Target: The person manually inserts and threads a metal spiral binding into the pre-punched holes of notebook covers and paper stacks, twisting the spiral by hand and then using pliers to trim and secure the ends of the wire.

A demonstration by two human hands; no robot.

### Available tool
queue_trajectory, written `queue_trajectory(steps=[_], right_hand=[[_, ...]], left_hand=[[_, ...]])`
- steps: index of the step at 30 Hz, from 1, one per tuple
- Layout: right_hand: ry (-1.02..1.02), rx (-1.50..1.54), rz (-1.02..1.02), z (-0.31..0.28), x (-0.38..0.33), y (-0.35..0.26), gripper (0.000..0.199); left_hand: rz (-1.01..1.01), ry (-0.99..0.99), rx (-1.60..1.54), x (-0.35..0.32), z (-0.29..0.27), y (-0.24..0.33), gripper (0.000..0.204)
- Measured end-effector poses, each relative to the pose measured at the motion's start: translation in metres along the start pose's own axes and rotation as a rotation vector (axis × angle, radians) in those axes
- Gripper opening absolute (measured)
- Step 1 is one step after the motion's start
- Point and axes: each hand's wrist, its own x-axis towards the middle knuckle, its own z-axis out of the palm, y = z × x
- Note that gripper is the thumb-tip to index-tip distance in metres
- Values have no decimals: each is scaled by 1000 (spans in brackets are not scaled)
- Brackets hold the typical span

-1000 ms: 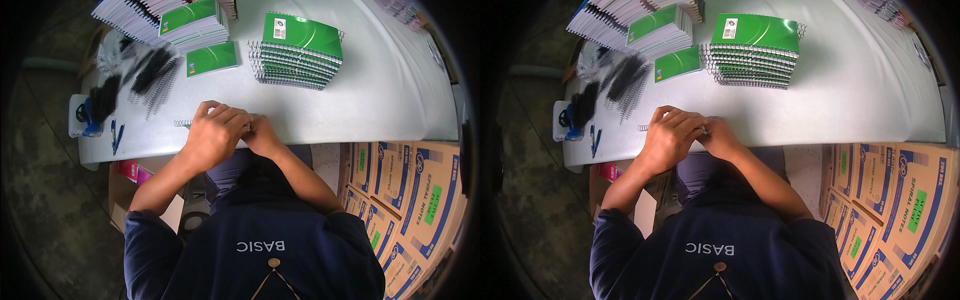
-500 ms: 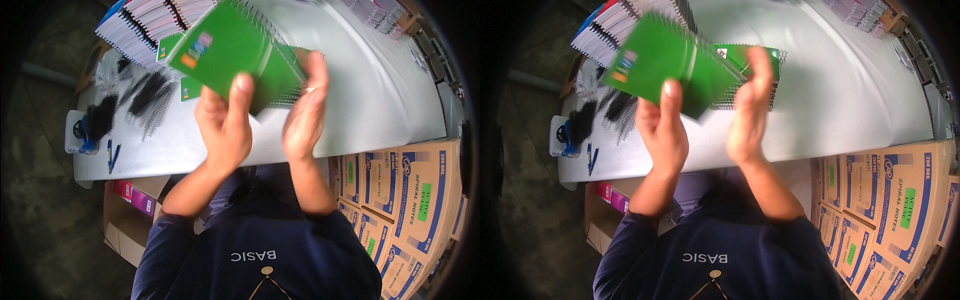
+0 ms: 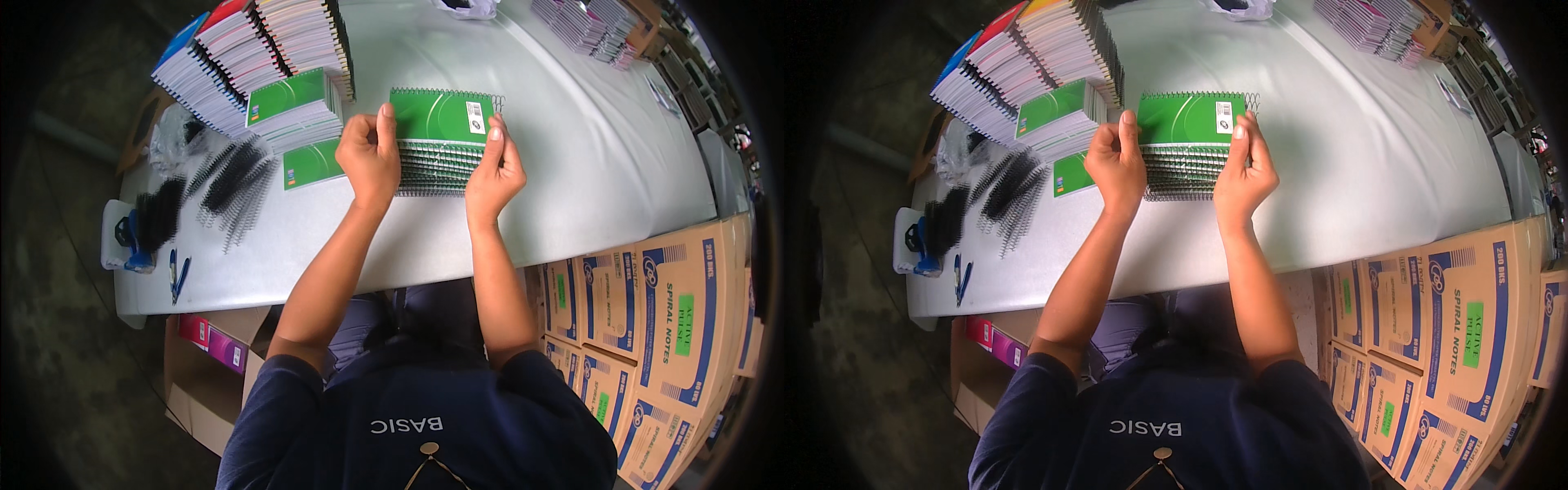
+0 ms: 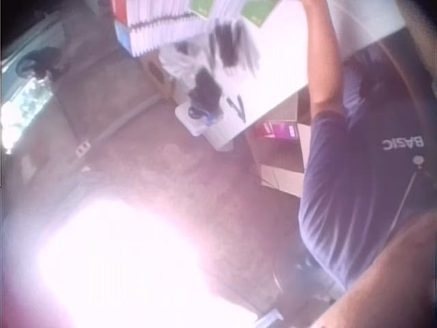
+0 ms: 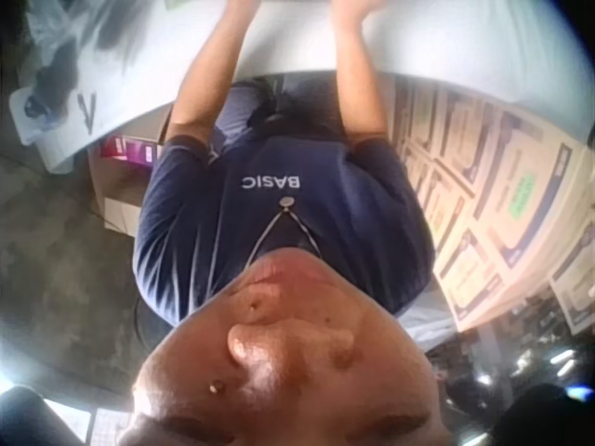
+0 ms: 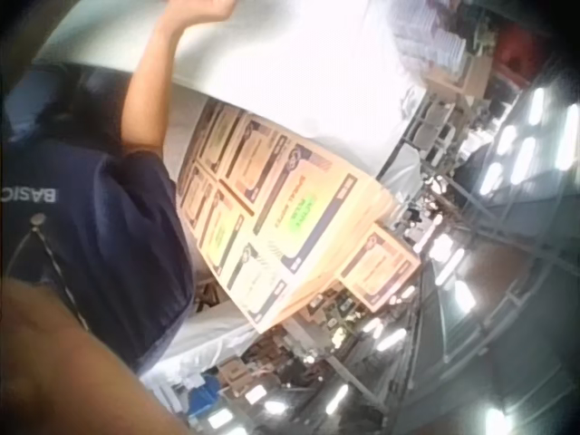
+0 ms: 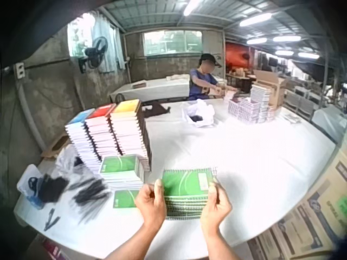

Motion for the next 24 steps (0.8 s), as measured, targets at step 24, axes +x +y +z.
queue_trajectory(steps=[24], right_hand=[[-636,824,1606,4,-119,-11,41]], left_hand=[[359,-889,377,-62,-178,-20,22]])
